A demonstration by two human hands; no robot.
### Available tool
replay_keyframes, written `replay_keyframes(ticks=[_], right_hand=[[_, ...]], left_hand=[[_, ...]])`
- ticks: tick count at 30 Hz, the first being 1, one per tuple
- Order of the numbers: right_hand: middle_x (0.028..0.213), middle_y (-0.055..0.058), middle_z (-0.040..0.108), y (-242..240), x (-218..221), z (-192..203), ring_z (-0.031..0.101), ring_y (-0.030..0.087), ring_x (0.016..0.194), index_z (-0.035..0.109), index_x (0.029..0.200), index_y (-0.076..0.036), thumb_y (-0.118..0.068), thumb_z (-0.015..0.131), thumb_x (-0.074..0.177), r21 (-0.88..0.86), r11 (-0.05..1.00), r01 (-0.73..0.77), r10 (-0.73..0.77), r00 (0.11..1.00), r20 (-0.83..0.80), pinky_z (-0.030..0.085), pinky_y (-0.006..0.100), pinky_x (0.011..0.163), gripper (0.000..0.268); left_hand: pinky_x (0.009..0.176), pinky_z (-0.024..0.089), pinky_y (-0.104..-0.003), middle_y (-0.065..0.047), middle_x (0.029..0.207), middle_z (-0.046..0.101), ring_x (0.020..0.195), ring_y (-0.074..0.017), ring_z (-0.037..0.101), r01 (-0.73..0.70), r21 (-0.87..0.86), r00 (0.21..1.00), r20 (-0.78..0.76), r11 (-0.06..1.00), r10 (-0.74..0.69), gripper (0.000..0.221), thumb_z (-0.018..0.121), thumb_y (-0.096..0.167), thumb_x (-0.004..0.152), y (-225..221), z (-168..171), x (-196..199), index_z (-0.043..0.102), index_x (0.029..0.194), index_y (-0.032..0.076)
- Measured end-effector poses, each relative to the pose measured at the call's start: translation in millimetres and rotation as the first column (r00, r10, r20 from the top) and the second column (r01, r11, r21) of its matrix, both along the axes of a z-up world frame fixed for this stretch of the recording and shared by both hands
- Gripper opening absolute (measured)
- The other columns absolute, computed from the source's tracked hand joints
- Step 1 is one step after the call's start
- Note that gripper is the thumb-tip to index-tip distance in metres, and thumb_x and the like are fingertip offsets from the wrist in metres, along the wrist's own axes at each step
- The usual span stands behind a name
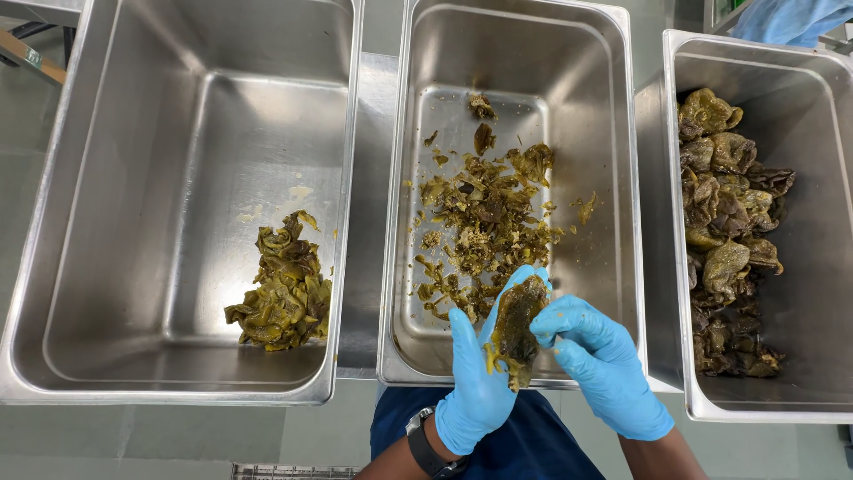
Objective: The person picks up green vegetable pieces from a middle stainless steel tray, separates them by hand, and places them into the left tray. The person repeats this process for several pieces, handling them one at a time.
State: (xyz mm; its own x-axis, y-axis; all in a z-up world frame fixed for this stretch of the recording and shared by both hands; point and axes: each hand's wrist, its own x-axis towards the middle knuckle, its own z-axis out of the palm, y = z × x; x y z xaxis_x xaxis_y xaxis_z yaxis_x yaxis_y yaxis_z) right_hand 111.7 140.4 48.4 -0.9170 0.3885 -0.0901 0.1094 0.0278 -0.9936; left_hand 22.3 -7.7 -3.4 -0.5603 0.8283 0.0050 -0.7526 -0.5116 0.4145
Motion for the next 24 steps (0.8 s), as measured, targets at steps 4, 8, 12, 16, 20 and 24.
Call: replay_keyframes(ticks=[4, 8, 12, 16, 20, 24], right_hand=[[0.093, 0.006, 0.063, 13.2, 4.6, 13.1, 0.058, 0.015, 0.086, 0.071, 0.095, -0.002, -0.019, 0.065, 0.099, 0.106, 0.994, 0.019, -0.013, 0.999, -0.053, 0.049, 0.030, 0.077, 0.018], [0.083, 0.003, 0.060, 21.0, 9.7, 9.4, 0.055, 0.012, 0.078, 0.063, 0.084, -0.005, -0.020, 0.058, 0.110, 0.249, 0.943, 0.221, -0.191, 0.971, -0.142, 0.047, 0.027, 0.074, 0.031], [0.081, 0.006, 0.056, 28.9, -3.8, -7.7, 0.052, 0.016, 0.075, 0.063, 0.082, -0.003, -0.015, 0.061, 0.106, 0.424, 0.867, 0.263, -0.301, 0.953, 0.025, 0.044, 0.029, 0.070, 0.027], [0.100, 0.009, 0.062, 5.8, -29.5, 14.4, 0.061, 0.025, 0.089, 0.072, 0.102, -0.002, -0.012, 0.072, 0.086, 0.909, 0.416, 0.020, -0.247, 0.964, 0.092, 0.049, 0.033, 0.079, 0.019], [0.113, 0.006, 0.067, -2.8, -20.3, 19.4, 0.068, 0.022, 0.099, 0.075, 0.109, -0.009, -0.008, 0.074, 0.085, 0.703, 0.700, 0.127, -0.318, 0.936, 0.148, 0.055, 0.031, 0.086, 0.024], [0.115, 0.005, 0.067, -14.4, -30.5, 43.7, 0.070, 0.020, 0.096, 0.075, 0.110, -0.013, -0.008, 0.076, 0.081, 0.612, 0.769, 0.182, -0.322, 0.939, 0.125, 0.057, 0.031, 0.085, 0.029]], left_hand=[[0.127, 0.032, -0.037, -0.012, 0.161, 0.043, 0.146, -0.0224, 0.045, -0.078, -0.117, 0.982, -0.182, 0.990, 0.056, 0.082, 0.020, 0.062, 0.106, -7.8, -15.8, 5.2, 0.018, 0.161, 0.001], [0.121, 0.051, -0.044, -0.020, 0.158, 0.047, 0.136, -0.0294, 0.062, -0.456, -0.372, 0.728, -0.678, 0.809, 0.099, 0.105, 0.053, 0.063, 0.104, -22.4, -39.4, 18.3, -0.019, 0.151, 0.002], [0.122, 0.039, -0.039, -0.011, 0.154, 0.049, 0.139, -0.0239, 0.053, -0.036, 0.345, 0.827, 0.537, 0.938, -0.167, 0.108, 0.028, 0.087, 0.091, -29.9, -9.8, -7.9, 0.036, 0.156, 0.002], [0.121, 0.038, -0.041, -0.013, 0.155, 0.050, 0.139, -0.0262, 0.051, 0.013, 0.243, 0.867, 0.481, 0.970, -0.132, 0.118, 0.034, 0.092, 0.086, -35.5, -14.5, -6.4, 0.039, 0.159, 0.000], [0.123, 0.036, -0.043, -0.010, 0.157, 0.047, 0.142, -0.0269, 0.047, -0.012, 0.346, 0.810, 0.554, 0.938, -0.195, 0.123, 0.033, 0.097, 0.077, -34.5, -20.9, -5.1, 0.036, 0.158, 0.004], [0.125, 0.032, -0.042, -0.011, 0.162, 0.042, 0.145, -0.0263, 0.043, 0.013, 0.353, 0.880, 0.441, 0.936, -0.178, 0.123, 0.034, 0.096, 0.082, -30.4, -11.2, -3.3, 0.031, 0.162, 0.003]])
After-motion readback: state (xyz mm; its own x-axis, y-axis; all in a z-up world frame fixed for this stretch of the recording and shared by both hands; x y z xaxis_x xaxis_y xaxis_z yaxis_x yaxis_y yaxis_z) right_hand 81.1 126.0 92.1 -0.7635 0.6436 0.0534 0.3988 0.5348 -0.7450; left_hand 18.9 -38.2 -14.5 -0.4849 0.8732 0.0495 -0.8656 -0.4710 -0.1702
